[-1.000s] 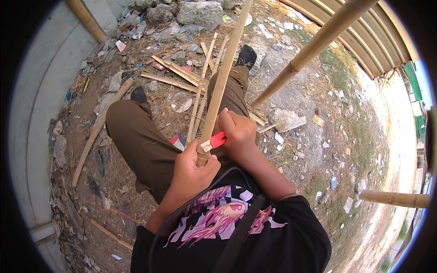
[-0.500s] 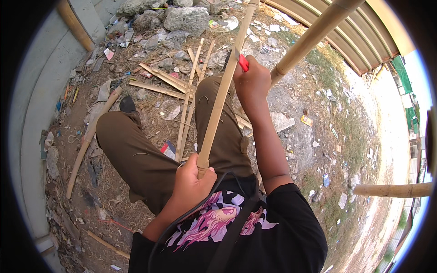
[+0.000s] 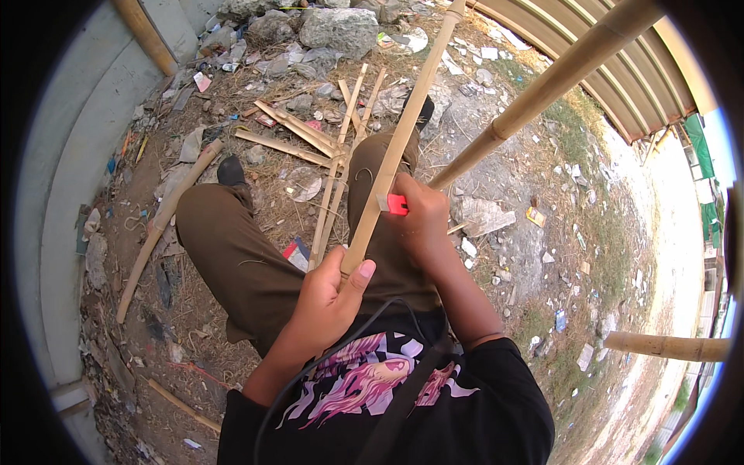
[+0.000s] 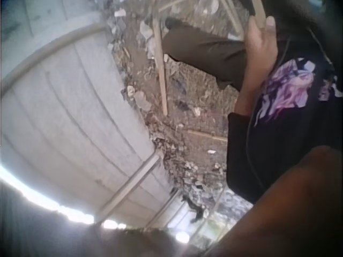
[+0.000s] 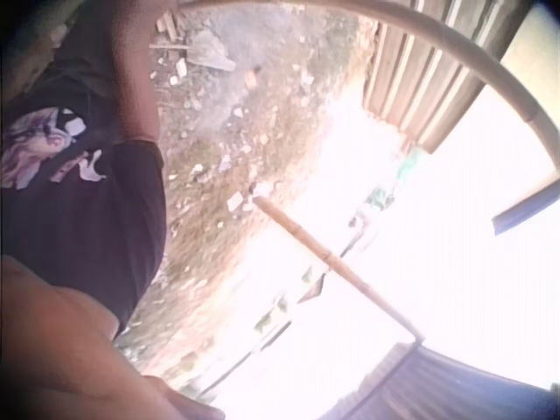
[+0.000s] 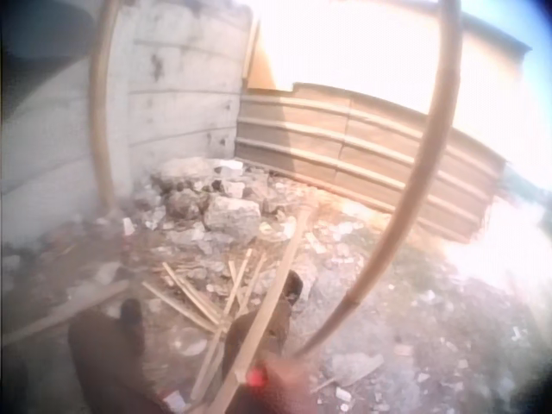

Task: The person sits on the ground and uses a red utility knife to shave thin strips from a piece of wood held against their leg. They repeatedly scrape the blade along the wood to create shavings, which fall to the ground.

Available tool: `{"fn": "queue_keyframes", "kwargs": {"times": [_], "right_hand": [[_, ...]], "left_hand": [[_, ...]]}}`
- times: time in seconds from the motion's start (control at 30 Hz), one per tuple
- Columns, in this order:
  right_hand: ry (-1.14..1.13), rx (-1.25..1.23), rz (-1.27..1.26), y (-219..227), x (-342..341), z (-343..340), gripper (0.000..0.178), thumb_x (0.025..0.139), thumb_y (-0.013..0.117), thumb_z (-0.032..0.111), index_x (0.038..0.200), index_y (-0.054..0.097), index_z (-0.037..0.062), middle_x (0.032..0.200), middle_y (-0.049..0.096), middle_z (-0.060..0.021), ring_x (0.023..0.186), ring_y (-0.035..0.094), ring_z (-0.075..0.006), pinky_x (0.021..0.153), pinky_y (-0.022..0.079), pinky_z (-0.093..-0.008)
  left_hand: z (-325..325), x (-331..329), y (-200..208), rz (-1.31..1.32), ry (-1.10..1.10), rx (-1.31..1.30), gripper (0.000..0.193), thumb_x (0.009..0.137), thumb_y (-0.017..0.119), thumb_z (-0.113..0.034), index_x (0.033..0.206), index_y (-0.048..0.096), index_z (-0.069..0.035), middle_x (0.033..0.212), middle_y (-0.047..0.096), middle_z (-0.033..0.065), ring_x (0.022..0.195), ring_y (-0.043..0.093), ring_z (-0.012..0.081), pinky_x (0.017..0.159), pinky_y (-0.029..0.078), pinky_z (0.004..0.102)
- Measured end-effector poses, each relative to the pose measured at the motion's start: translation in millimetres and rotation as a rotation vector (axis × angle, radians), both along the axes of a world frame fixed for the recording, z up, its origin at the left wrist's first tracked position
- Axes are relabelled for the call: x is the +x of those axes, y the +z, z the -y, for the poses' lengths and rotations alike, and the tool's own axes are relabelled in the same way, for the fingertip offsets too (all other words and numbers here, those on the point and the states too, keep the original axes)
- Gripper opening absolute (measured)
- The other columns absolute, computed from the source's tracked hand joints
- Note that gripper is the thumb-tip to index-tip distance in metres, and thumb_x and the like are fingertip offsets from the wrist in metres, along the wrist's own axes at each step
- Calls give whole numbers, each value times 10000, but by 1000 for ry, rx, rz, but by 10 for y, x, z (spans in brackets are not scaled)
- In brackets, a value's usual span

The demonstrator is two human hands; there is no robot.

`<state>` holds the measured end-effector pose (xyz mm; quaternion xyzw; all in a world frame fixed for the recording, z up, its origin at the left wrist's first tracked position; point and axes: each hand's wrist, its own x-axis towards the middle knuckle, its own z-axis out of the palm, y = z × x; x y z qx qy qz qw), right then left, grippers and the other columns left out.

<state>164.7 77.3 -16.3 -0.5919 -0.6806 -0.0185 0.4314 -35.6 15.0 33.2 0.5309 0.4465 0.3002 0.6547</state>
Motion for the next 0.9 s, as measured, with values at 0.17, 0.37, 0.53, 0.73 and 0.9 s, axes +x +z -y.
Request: {"fn": "queue_keyframes", "kwargs": {"times": [0.17, 0.37, 0.53, 0.73, 0.9], "right_hand": [[36, 68, 25, 5, -88, 244, 233, 791, 735, 24, 731, 519, 89, 642, 581, -77, 526, 617, -274, 468, 464, -383], [-163, 183, 101, 219, 68, -84, 216, 837, 743, 75, 750, 546, 82, 674, 616, -111, 560, 635, -308, 505, 478, -408], [-380, 67, 26, 481, 521, -587, 207, 867, 734, 210, 805, 601, 64, 739, 678, -142, 682, 683, -354, 598, 512, -441], [-684, -48, 98, 547, 1287, -1334, 187, 904, 665, 198, 835, 671, 25, 768, 704, -178, 747, 708, -389, 681, 541, -488], [-467, -57, -101, 633, 990, -1207, 202, 909, 670, 187, 824, 657, 4, 779, 702, -192, 731, 701, -392, 652, 539, -485]], "left_hand": [[75, 33, 74, 100, -33, -113, 266, 1098, 579, -278, 1014, 528, -31, 678, 447, -65, 601, 390, -10, 516, 316, 221], [149, 56, 94, 121, 6, -77, 263, 1099, 574, -275, 1023, 533, -27, 656, 441, -68, 581, 396, -12, 496, 304, 226], [232, 42, 18, 35, -52, -15, 287, 1094, 584, -283, 985, 532, -23, 648, 456, -58, 587, 397, 2, 507, 323, 246], [310, 62, -44, 12, -88, -13, 281, 1094, 583, -270, 989, 527, -14, 629, 432, -47, 562, 374, 9, 486, 301, 253], [271, -1, -21, -34, -82, -55, 308, 1087, 598, -285, 952, 529, -17, 632, 472, -41, 592, 415, 1, 496, 330, 251]]}}
